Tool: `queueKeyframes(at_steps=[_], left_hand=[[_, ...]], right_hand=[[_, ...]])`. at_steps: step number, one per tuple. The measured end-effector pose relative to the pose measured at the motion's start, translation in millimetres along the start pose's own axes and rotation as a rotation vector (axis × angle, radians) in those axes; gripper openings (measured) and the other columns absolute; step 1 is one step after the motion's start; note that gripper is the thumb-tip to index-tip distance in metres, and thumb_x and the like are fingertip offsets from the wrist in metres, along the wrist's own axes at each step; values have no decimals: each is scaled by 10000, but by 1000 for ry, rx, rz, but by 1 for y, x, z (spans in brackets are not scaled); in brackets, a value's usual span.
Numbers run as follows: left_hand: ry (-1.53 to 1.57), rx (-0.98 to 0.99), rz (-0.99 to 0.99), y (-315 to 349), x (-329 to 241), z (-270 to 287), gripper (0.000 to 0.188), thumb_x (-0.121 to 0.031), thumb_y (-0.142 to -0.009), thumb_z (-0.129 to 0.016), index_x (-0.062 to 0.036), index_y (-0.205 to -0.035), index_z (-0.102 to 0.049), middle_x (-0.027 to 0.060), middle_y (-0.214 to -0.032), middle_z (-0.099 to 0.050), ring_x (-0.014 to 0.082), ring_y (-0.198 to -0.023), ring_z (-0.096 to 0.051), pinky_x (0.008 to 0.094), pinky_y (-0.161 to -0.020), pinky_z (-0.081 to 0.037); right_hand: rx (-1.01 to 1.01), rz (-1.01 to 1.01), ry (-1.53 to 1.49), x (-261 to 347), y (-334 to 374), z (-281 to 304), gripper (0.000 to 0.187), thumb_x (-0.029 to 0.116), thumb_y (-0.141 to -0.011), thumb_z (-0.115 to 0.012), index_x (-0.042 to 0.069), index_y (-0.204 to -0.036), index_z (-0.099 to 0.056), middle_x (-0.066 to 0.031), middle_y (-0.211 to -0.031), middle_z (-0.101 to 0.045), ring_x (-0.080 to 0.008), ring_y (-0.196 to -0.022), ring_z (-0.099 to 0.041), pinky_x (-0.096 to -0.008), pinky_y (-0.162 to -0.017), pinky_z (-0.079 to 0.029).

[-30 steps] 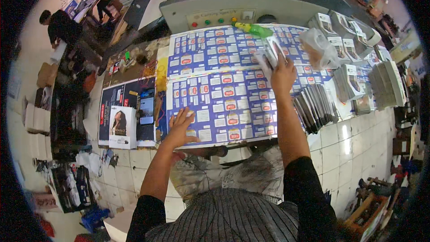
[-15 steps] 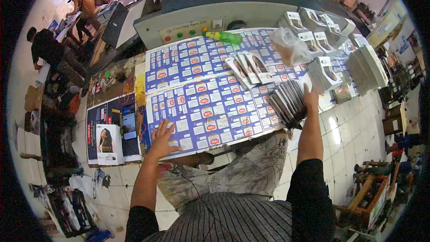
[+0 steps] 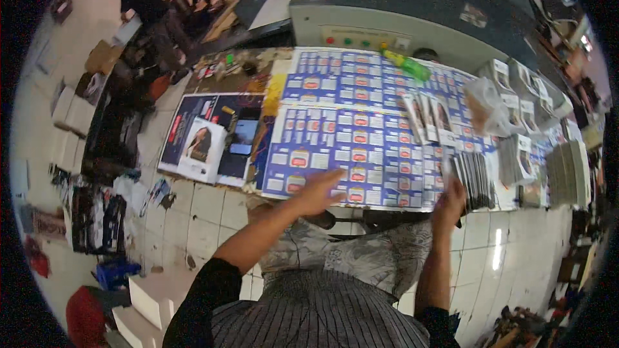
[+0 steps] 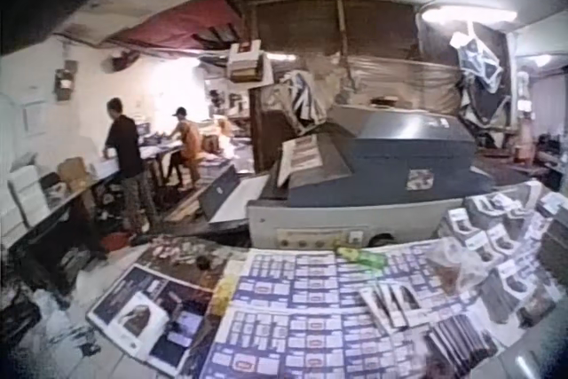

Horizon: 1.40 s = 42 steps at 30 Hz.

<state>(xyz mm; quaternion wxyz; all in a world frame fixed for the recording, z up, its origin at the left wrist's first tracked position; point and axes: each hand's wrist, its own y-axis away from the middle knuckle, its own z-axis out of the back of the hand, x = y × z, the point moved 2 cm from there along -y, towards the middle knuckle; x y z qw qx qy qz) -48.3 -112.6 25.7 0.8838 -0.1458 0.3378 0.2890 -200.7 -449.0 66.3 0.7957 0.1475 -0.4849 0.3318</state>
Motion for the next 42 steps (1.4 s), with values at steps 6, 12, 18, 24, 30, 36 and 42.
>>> queueKeyframes(at_steps=[6, 12, 18, 24, 30, 36, 42], left_hand=[[852, -39, 383, 3, -28, -51, 561, -406, -1038, -511, 31, -1389, -489, 129, -1331, -586, 180, -1185, -550, 332, -1004, -441], [1391, -327, 468, 49, -3, -25, 460, -318, -1076, -455, 19, -1385, -505, 48, -1267, -594, 125, -1126, -548, 292, -996, -432], [1397, -328, 545, 52, -7, -2, 457, -342, -1077, -431, 14, -1353, -504, 85, -1282, -592, 160, -1128, -583, 339, -995, -467], [1638, -352, 370, 61, 19, 1, 703, -556, -1009, -453, -80, -1512, -333, 124, -1401, -512, 271, -1255, -532, 432, -1049, -446], [1151, -454, 588, 69, 78, -2, 486, -403, -936, -675, -112, -1311, -571, 47, -1231, -648, 258, -1114, -629, 452, -899, -503], [1, -376, 770, 23, 41, 26, 465, -182, -852, -718, -92, -1289, -586, 167, -1203, -636, 375, -1106, -598, 462, -917, -482], [-477, -79, 62, 5, 51, 4, 643, -140, -851, -686, -213, -1453, -473, 71, -1536, -388, 296, -1428, -324, 516, -1134, -255]], right_hand=[[573, 694, 122, 99, 99, -134, 603, 50, -806, -626, 32, -1394, -495, -215, -1457, -443, -405, -1366, -393, -466, -1113, -356], [536, 366, 98, 89, 83, -147, 662, 266, -948, -652, -60, -1456, -380, -322, -1474, -384, -459, -1386, -362, -462, -1143, -313], [350, 790, 322, 121, 109, -153, 594, 196, -925, -681, -20, -1423, -443, -289, -1424, -470, -450, -1303, -470, -454, -1071, -399], [794, 384, -192, 125, 115, -159, 407, 114, -913, -671, 20, -1297, -574, -159, -1083, -700, -315, -998, -677, -361, -899, -507], [710, -38, -480, 123, 81, -166, 233, 86, -911, -654, -28, -1113, -630, -38, -966, -676, -138, -858, -588, -310, -766, -482], [422, 152, 93, 36, 50, -199, 312, 159, -816, -695, -9, -1067, -619, -256, -896, -669, -427, -832, -652, -459, -744, -508], [482, 124, -47, 34, 51, -203, 400, 146, -869, -676, -16, -1222, -580, -228, -1018, -692, -383, -933, -678, -452, -780, -541]])
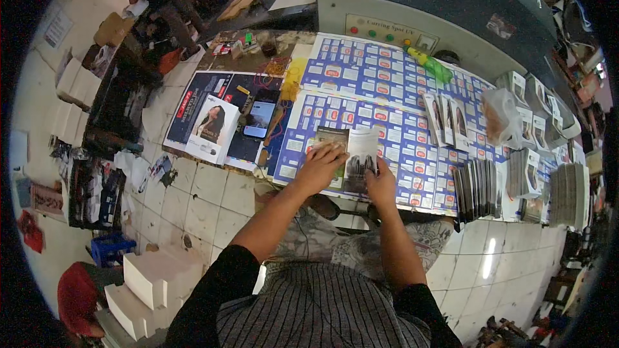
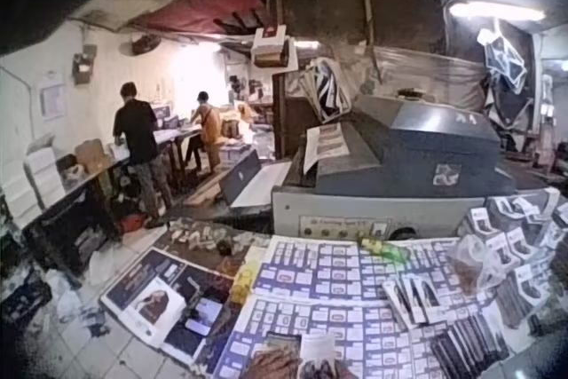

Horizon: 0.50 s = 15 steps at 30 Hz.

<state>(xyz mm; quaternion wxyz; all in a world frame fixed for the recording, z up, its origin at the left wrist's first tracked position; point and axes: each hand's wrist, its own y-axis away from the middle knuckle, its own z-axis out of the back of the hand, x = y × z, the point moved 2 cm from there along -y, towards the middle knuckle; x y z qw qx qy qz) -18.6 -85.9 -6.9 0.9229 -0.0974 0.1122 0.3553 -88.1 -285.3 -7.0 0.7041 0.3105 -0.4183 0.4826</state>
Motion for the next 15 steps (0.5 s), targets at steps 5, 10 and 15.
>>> queueKeyframes(at_steps=[5, 10, 15], left_hand=[[-85, -101, -13, 5, 2, -1, 530, -464, -947, -565, -223, -1417, -528, 62, -1520, -418, 276, -1420, -333, 511, -1134, -237], [-52, -77, -5, 2, 3, -2, 585, -464, -897, -616, -208, -1416, -528, 67, -1516, -423, 297, -1428, -322, 544, -1124, -239], [234, -121, 36, 7, 16, -11, 868, -491, -708, -775, -142, -1445, -475, 143, -1546, -367, 360, -1443, -293, 580, -1125, -239]], right_hand=[[292, -490, -859, 18, 1, 12, 541, 423, -1038, -468, -4, -1361, -543, -81, -1064, -685, -173, -830, -624, -345, -781, -522], [350, -246, -404, 25, -6, 4, 469, 389, -1016, -519, 24, -1298, -602, -127, -1167, -662, -256, -996, -636, -370, -862, -516], [205, 488, 332, 32, -9, -22, 458, 247, -932, -636, 57, -1344, -575, -233, -1464, -432, -437, -1320, -437, -489, -1076, -391]])
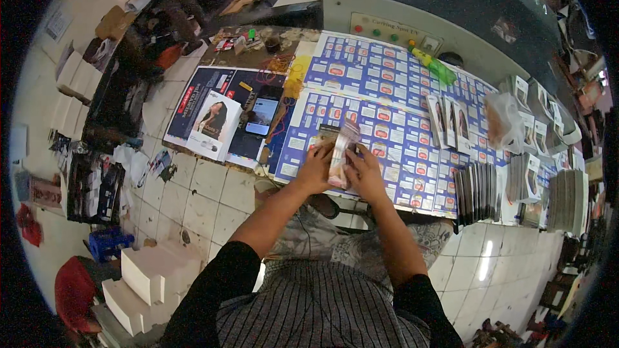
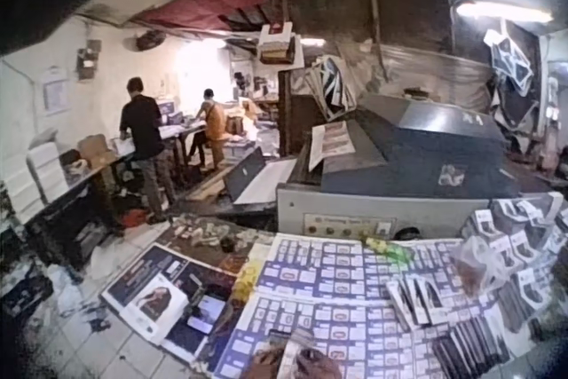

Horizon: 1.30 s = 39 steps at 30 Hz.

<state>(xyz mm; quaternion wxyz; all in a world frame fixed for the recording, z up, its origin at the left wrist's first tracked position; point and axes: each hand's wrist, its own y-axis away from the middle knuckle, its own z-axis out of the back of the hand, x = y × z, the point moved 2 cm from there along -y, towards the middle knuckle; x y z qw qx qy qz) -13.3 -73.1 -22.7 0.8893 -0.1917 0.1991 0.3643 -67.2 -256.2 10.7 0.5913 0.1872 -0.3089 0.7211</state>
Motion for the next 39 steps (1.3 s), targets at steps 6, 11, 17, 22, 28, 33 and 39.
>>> queueKeyframes(at_steps=[6, 11, 17, 22, 28, 33, 39], left_hand=[[71, 62, 4, 4, 15, 13, 749, -404, -806, -733, -117, -1444, -464, 159, -1531, -385, 364, -1432, -324, 527, -1137, -251], [-344, -14, 131, 20, 42, 48, 524, -300, -956, -590, -118, -1436, -487, 83, -1516, -439, 315, -1444, -319, 519, -1119, -258], [-288, 56, 35, 26, 61, 40, 484, -311, -998, -525, -174, -1460, -477, 28, -1567, -393, 280, -1487, -255, 538, -1133, -223], [-187, 138, 67, 26, 65, 43, 628, -406, -957, -571, -152, -1505, -403, 49, -1607, -320, 292, -1504, -216, 550, -1150, -190], [-116, 260, 43, 23, 63, 55, 876, -571, -838, -674, -139, -1531, -356, 68, -1642, -236, 309, -1513, -184, 549, -1166, -167], [-119, 299, 51, 24, 69, 54, 920, -585, -809, -702, -141, -1535, -352, 63, -1649, -217, 313, -1519, -166, 558, -1170, -161], [-85, 315, 59, 21, 64, 59, 928, -529, -789, -743, -144, -1536, -351, 59, -1651, -213, 320, -1519, -164, 553, -1176, -159]], right_hand=[[-12, 71, 82, -2, -2, -18, 507, 266, -958, -618, 86, -1419, -510, -231, -1544, -340, -434, -1385, -376, -478, -1118, -353], [43, 92, 149, 4, -4, -21, 533, 306, -972, -582, 110, -1456, -469, -226, -1562, -310, -427, -1425, -322, -513, -1148, -298], [176, 152, 277, 10, -14, -34, 580, 386, -942, -596, 126, -1447, -480, -208, -1591, -262, -395, -1482, -223, -563, -1162, -249], [142, 177, 343, 10, -12, -40, 643, 472, -904, -637, 115, -1423, -507, -223, -1575, -286, -394, -1474, -244, -596, -1145, -253], [109, 224, 384, 12, -13, -42, 666, 536, -893, -633, 107, -1392, -535, -229, -1557, -318, -399, -1452, -285, -618, -1120, -274], [91, 225, 385, 18, -14, -41, 655, 548, -897, -623, 106, -1375, -551, -232, -1543, -339, -399, -1445, -296, -615, -1119, -274], [121, 203, 398, 12, -13, -43, 690, 571, -911, -583, 104, -1415, -524, -216, -1570, -308, -378, -1466, -263, -621, -1139, -239]])
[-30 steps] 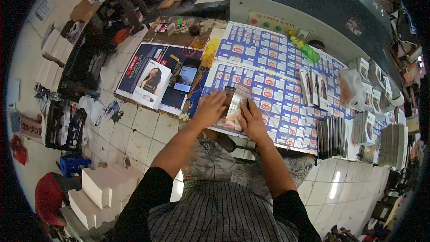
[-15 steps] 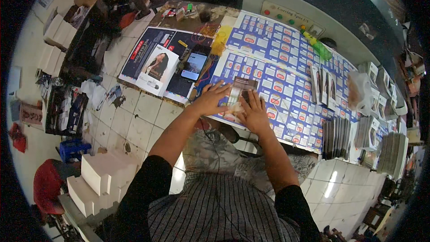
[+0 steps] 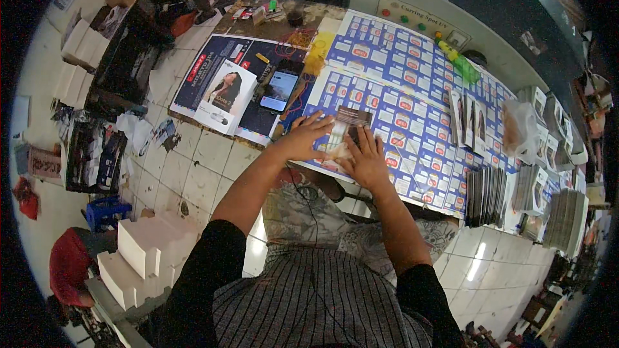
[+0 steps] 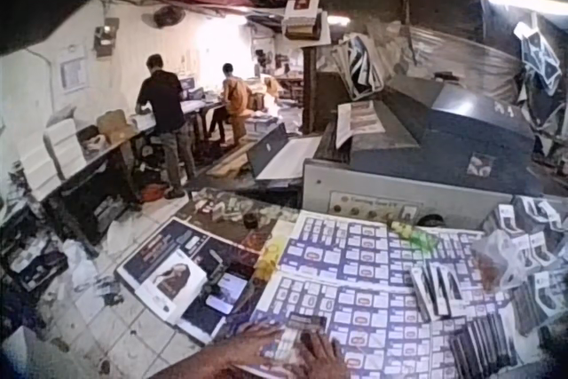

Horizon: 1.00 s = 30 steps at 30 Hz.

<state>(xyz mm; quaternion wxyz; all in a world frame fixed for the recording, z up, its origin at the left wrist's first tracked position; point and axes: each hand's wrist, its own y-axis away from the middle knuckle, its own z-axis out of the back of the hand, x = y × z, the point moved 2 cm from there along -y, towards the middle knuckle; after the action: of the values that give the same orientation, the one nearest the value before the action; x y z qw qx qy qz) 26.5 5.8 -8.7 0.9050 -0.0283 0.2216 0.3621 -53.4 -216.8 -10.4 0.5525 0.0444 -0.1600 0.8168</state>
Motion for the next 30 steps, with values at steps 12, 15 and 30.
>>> queueKeyframes(at_steps=[12, 15, 30], left_hand=[[-43, 53, -5, 2, -1, 2, 934, -527, -804, -732, -154, -1552, -317, 68, -1661, -170, 325, -1526, -128, 557, -1179, -149], [-64, 49, -31, -2, -4, 3, 921, -521, -813, -725, -143, -1549, -321, 69, -1662, -166, 328, -1526, -124, 560, -1176, -153], [-387, 207, -10, -26, -44, 29, 965, -447, -711, -824, -290, -1532, -344, 103, -1567, -331, 371, -1414, -325, 703, -1101, -197]], right_hand=[[66, -38, -2, 2, -1, 4, 641, 532, -942, -553, 124, -1432, -492, -204, -1576, -288, -377, -1467, -254, -598, -1148, -228], [38, -30, -4, -1, 1, 4, 628, 499, -948, -561, 124, -1444, -480, -200, -1583, -277, -384, -1461, -265, -586, -1153, -231], [-121, -600, -8, -91, 82, 53, 604, 213, -844, -716, -4, -1372, -520, -222, -1210, -559, -386, -1121, -544, -464, -991, -437]])
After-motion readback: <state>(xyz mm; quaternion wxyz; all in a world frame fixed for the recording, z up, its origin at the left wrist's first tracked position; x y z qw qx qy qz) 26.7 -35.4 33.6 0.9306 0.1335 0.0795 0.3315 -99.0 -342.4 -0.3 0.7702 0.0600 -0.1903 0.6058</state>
